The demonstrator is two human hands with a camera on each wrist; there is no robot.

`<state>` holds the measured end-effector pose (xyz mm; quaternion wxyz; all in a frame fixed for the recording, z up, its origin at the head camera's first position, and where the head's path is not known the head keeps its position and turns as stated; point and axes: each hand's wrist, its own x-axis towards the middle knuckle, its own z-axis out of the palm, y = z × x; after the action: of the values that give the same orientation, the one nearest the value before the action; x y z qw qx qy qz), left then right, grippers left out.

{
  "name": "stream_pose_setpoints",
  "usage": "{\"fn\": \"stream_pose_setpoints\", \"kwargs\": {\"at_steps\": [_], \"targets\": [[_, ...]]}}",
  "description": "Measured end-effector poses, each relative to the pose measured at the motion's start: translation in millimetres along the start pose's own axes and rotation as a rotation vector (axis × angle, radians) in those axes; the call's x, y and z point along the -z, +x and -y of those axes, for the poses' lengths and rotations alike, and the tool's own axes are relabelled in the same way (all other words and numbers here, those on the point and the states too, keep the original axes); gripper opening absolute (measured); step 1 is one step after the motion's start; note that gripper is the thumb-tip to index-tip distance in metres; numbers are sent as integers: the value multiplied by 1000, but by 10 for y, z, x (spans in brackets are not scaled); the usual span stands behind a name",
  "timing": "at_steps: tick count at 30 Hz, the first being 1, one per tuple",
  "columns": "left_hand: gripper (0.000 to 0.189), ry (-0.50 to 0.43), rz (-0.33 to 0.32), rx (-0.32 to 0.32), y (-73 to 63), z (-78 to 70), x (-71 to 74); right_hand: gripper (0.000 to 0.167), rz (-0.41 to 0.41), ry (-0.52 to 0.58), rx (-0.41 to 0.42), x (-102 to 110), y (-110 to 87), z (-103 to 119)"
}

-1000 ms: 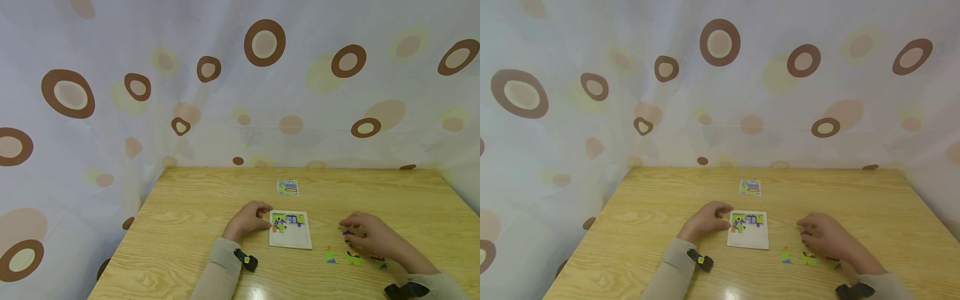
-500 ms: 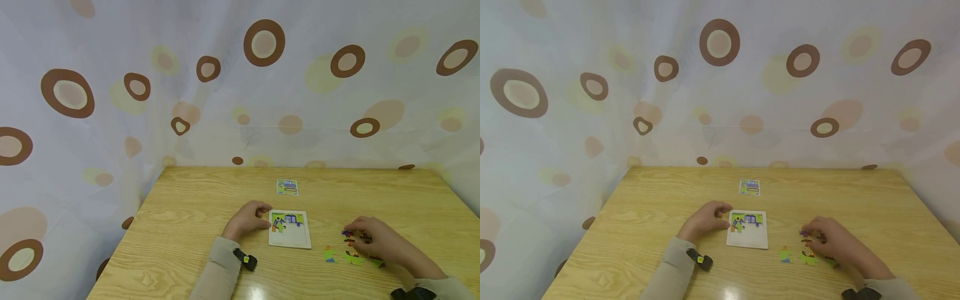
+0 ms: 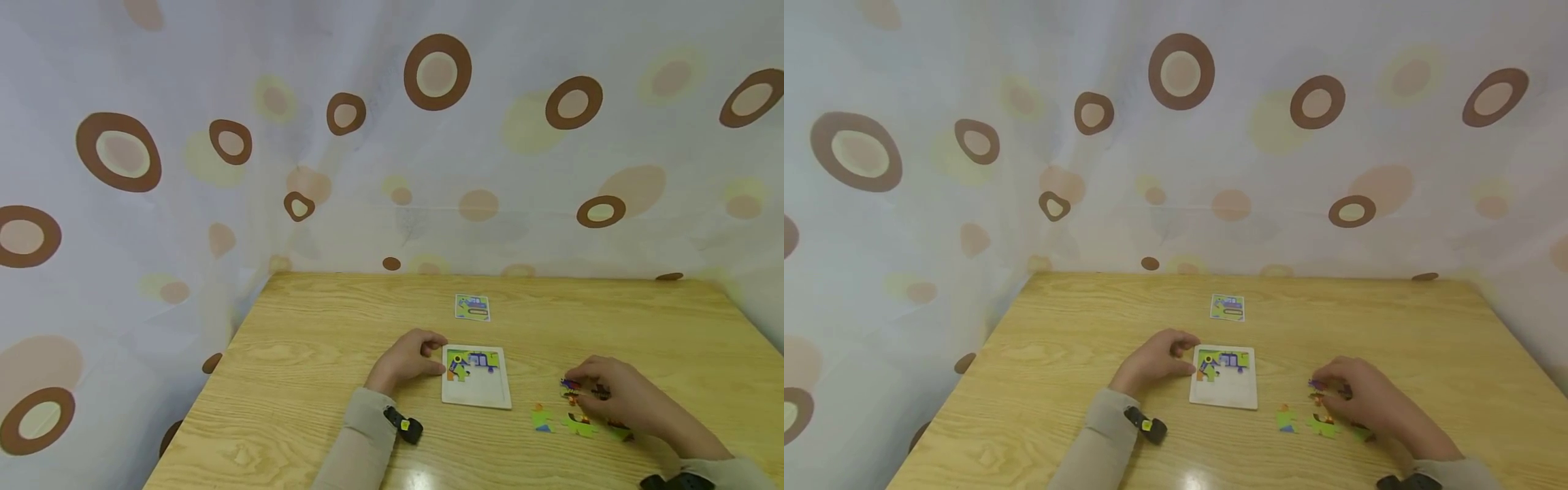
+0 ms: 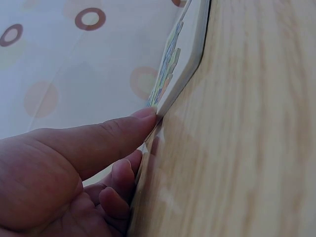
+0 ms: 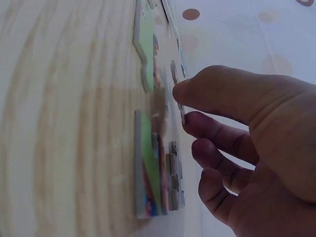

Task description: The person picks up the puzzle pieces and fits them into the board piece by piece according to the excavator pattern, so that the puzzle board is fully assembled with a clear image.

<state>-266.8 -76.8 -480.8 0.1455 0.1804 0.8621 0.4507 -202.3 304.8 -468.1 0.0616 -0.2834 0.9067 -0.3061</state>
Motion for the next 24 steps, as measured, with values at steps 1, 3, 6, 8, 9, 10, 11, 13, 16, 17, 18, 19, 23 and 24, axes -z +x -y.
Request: {"fn": "stream_pose_setpoints", "kwargs": {"at_steps": [1,3,6,8,9,10,11,13,16,17,18,19,23,24], "targets": [[44,-2,1,-1,-2,-4,0,29,-16,3,11,-3,0,9],[44,-2,2,-2,-5,-12,-1,26,-53,15,41,-11,4,30],[45,0,3,-4,-7,-16,1,25,-106,18,100,-28,30,68],[45,3,2,-5,-6,-12,1,25,-123,19,127,-41,62,99],[45,4,1,-5,-4,-9,1,26,-123,23,131,-45,80,119],[45,5,0,-6,-3,-5,-1,26,-123,19,132,-53,100,137],[45,5,1,-8,-1,-1,-2,26,-119,23,127,-61,121,156],[45,6,0,-10,2,8,-5,27,-104,39,108,-72,163,210],[45,6,0,-12,3,12,-9,26,-90,54,77,-104,227,284],[45,7,0,-12,4,13,-8,26,-87,65,68,-115,248,312],[45,8,-1,-11,5,13,-7,26,-81,76,64,-124,268,339],[45,7,-1,-10,5,14,-7,26,-79,81,66,-138,292,360],[44,8,-1,-8,13,21,-7,27,-78,74,99,-194,394,441],[44,8,-1,-8,14,22,-8,27,-79,69,112,-209,423,457]]}}
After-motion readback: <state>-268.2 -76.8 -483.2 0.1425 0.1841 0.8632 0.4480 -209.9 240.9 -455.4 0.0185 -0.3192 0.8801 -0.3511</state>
